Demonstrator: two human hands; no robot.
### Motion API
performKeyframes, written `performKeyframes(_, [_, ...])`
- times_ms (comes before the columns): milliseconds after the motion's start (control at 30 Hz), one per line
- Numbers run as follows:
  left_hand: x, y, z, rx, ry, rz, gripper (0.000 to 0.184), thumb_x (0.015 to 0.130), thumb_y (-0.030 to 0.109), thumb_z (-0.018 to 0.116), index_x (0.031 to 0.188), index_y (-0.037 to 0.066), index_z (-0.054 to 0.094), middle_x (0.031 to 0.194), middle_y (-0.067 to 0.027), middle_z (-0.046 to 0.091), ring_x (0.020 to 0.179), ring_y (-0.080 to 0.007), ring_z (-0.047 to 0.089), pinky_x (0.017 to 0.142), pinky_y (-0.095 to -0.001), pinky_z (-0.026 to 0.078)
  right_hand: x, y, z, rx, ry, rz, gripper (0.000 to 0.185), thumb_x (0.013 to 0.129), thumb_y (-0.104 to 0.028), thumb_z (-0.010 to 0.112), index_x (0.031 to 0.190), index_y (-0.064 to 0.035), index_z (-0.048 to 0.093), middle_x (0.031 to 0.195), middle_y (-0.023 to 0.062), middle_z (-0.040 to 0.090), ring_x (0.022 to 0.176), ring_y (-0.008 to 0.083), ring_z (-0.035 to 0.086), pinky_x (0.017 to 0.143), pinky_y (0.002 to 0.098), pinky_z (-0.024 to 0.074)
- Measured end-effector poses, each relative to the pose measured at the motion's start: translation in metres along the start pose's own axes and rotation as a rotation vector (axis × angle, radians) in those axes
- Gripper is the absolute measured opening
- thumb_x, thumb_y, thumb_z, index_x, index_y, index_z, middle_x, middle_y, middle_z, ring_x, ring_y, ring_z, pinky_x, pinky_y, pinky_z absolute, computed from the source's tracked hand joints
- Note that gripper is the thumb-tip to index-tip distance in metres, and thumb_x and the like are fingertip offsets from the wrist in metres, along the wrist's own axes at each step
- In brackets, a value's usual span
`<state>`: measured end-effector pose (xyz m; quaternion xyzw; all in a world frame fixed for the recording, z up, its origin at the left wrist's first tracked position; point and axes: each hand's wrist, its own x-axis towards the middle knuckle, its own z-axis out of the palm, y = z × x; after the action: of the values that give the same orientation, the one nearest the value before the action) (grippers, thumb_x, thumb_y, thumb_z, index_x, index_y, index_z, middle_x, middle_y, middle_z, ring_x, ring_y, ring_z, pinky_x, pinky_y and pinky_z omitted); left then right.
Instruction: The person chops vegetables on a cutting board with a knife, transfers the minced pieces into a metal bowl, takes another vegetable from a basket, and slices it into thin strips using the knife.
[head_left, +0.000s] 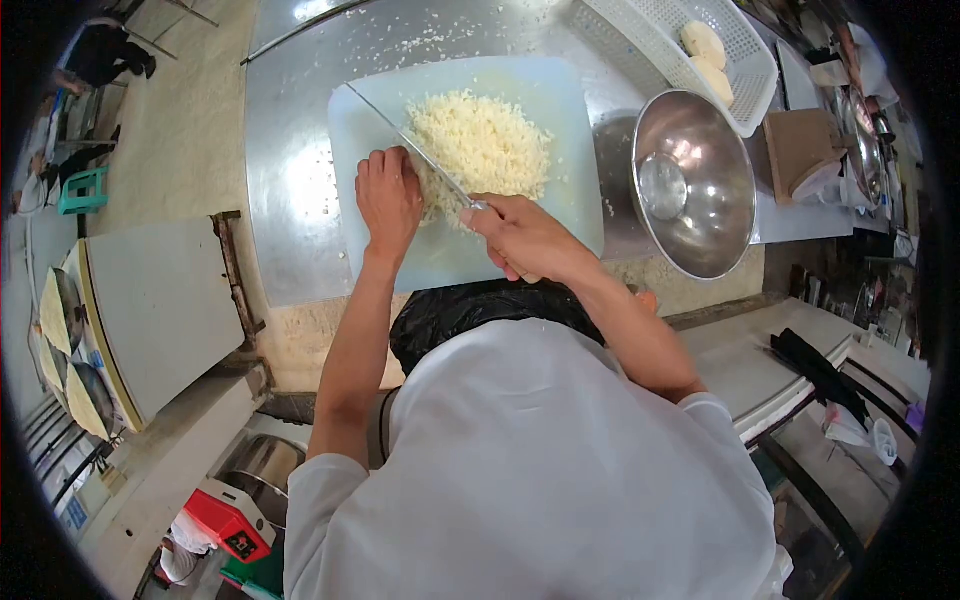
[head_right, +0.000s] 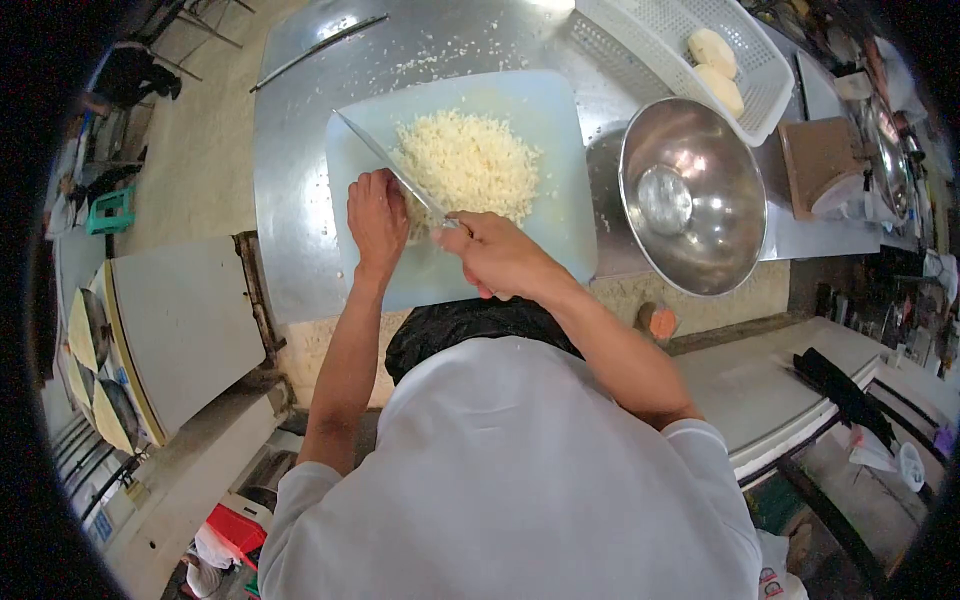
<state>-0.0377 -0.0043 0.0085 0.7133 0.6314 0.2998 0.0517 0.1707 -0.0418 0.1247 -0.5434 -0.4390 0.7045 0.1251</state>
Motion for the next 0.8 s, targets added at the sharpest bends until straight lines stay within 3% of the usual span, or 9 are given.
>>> performKeyframes(133, [-0.002, -0.003, 0.006, -0.003, -0.027, -0.007, 0.018, 0.09, 0.002, 0.062, 0.107, 0.006, 0.065, 0.098, -0.0122, 0.06, 0.094, -0.0348, 0.057, 0.083, -0.0473, 0.046, 0.013, 0.003, 0.004, -0.06, 0.006, 0.002, 0.053, 0.105, -0.042, 0.056, 0.138, 0.0, 0.059, 0.062, 0.0046, 0.053, 0.049, 0.0138, 0.053, 0.046, 0.0306, 0.0421])
performKeyframes(233, [-0.001, -0.007, 0.003, -0.004, -0.03, -0.004, 0.018, 0.09, 0.001, 0.061, 0.107, 0.004, 0.064, 0.098, -0.0131, 0.06, 0.094, -0.0355, 0.057, 0.083, -0.047, 0.046, -0.006, -0.025, -0.003, -0.058, -0.033, 0.085, 0.055, 0.105, -0.043, 0.056, 0.138, 0.0003, 0.059, 0.063, 0.0046, 0.053, 0.05, 0.014, 0.054, 0.047, 0.0307, 0.0427])
performKeyframes(467, [0.0, -0.014, -0.009, -0.167, -0.066, -0.004, 0.018, 0.09, -0.001, 0.06, 0.107, 0.003, 0.064, 0.099, -0.0143, 0.061, 0.096, -0.0372, 0.058, 0.085, -0.0484, 0.046, 0.009, -0.013, -0.003, -0.06, -0.036, 0.055, 0.057, 0.104, -0.044, 0.057, 0.138, 0.0006, 0.059, 0.064, 0.0052, 0.055, 0.05, 0.0143, 0.055, 0.047, 0.0316, 0.0433])
performKeyframes(633, [-0.005, -0.001, -0.005, -0.009, -0.046, -0.031, 0.014, 0.091, 0.001, 0.061, 0.104, 0.004, 0.064, 0.098, -0.0139, 0.061, 0.096, -0.0363, 0.059, 0.085, -0.0474, 0.047, 0.014, -0.003, 0.006, -0.102, 0.004, 0.001, 0.061, 0.103, -0.046, 0.06, 0.14, 0.0022, 0.058, 0.065, 0.0059, 0.055, 0.05, 0.0144, 0.055, 0.047, 0.0312, 0.0435])
performKeyframes(800, [-0.009, -0.009, 0.008, 0.051, -0.003, -0.051, 0.011, 0.092, 0.005, 0.062, 0.103, 0.005, 0.063, 0.096, -0.0132, 0.059, 0.094, -0.0355, 0.058, 0.083, -0.0477, 0.047, 0.007, -0.012, 0.004, -0.048, -0.052, 0.05, 0.051, 0.103, -0.046, 0.06, 0.122, 0.0017, 0.063, 0.065, 0.0057, 0.055, 0.049, 0.0146, 0.054, 0.047, 0.0318, 0.0449])
